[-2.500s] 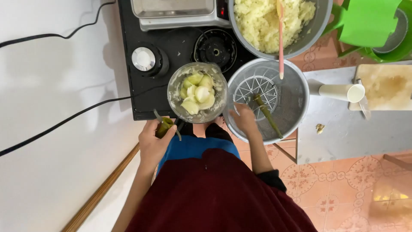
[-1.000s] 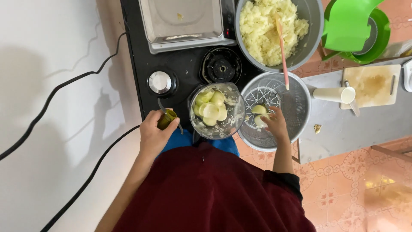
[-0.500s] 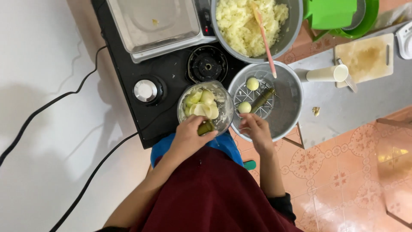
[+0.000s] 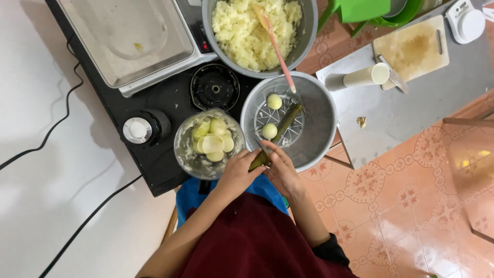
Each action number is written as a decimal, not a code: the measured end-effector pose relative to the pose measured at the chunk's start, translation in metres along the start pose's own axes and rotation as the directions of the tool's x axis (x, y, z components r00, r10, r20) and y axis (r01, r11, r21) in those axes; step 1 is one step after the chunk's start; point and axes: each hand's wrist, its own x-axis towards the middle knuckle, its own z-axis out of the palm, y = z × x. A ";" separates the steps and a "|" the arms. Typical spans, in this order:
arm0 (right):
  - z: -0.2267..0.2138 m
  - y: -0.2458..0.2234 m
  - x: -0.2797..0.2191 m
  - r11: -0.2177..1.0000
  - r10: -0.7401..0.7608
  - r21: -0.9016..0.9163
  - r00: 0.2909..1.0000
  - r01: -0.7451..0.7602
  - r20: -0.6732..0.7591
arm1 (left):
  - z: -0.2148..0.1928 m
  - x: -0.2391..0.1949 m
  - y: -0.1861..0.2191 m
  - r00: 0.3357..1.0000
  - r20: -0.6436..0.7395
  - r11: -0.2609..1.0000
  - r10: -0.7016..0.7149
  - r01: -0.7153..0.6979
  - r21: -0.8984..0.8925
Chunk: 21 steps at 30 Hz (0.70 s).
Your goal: The person transfers peeled onions from a strainer into a blender jar, secures the lid, and blends them into a paste.
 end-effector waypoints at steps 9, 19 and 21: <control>-0.091 -0.044 0.088 0.812 0.230 -0.393 0.855 -0.432 -0.465 | 0.036 -0.094 -0.012 0.477 -0.789 0.891 -0.386 0.413 -0.186; -0.164 0.021 0.151 0.755 0.131 -0.546 0.900 -0.363 -0.416 | 0.052 -0.084 -0.124 0.519 -0.509 0.727 -0.687 0.473 -0.498; -0.182 0.018 0.145 0.704 0.119 -0.584 0.878 -0.403 -0.463 | 0.064 -0.081 -0.128 0.449 -0.654 0.791 -0.609 0.286 -0.541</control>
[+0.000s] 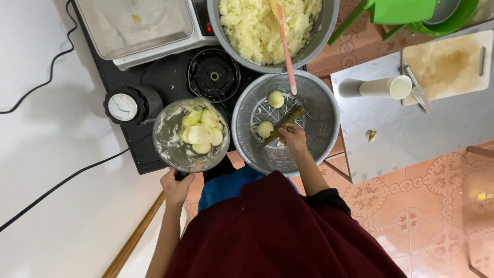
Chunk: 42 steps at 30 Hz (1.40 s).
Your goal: The person transfers peeled onions from a strainer into a blender jar, secures the lid, and blends them into a paste.
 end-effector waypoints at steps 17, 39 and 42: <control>0.016 0.023 0.034 0.837 0.101 -0.513 0.976 -0.189 -0.194 | -0.060 -0.044 0.178 0.945 0.301 0.714 0.131 -0.301 0.633; -0.035 0.064 -0.012 0.956 0.230 -0.185 0.973 -0.229 -0.016 | 0.241 -0.028 0.235 0.567 0.797 -0.261 -0.207 -0.817 0.513; -0.040 0.057 -0.014 0.967 0.210 -0.144 0.977 -0.212 -0.031 | 0.259 -0.053 0.264 0.608 0.764 -0.386 -0.214 -0.771 0.506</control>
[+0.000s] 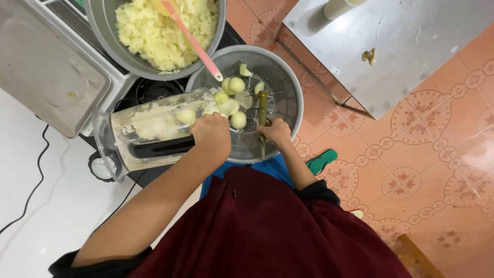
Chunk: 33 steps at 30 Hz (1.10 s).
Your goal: The person transfers peeled onions from a strainer into a blender jar, secures the lid, and blends them into a paste.
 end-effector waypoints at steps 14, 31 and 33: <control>0.007 0.000 0.030 0.996 -0.085 0.040 0.994 0.082 0.073 | 0.037 -0.032 -0.035 0.977 -0.212 0.971 0.025 -0.074 -0.226; 0.047 -0.051 0.009 0.977 -0.210 0.010 0.954 0.213 0.213 | 0.177 -0.159 -0.123 0.922 -0.133 0.539 -0.364 0.092 -0.837; 0.028 -0.069 -0.021 0.976 -0.211 0.100 0.954 0.194 0.213 | 0.219 -0.159 -0.120 0.771 -0.420 0.530 -0.478 -0.128 -0.838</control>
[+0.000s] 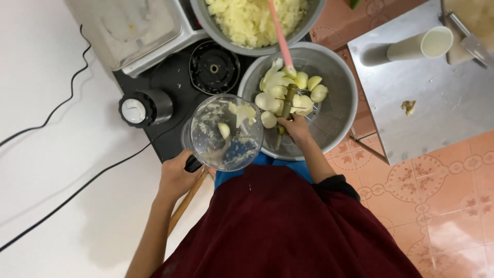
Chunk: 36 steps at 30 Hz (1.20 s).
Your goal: The person transfers peeled onions from a strainer into a blender jar, secures the lid, and blends them into a paste.
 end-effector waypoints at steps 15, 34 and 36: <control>-0.033 -0.076 -0.134 0.984 -0.120 -0.125 0.989 0.130 0.083 | 0.065 -0.021 -0.063 0.937 -0.191 0.844 -0.291 0.158 -0.512; 0.149 -0.155 -0.103 0.737 0.347 -0.675 0.834 0.041 0.430 | -0.029 -0.053 -0.136 0.907 -0.285 0.854 -0.309 0.132 -0.504; 0.160 -0.135 -0.055 0.041 0.280 -0.959 0.918 0.281 0.281 | -0.029 -0.054 -0.152 0.896 -0.337 0.843 -0.288 0.070 -0.533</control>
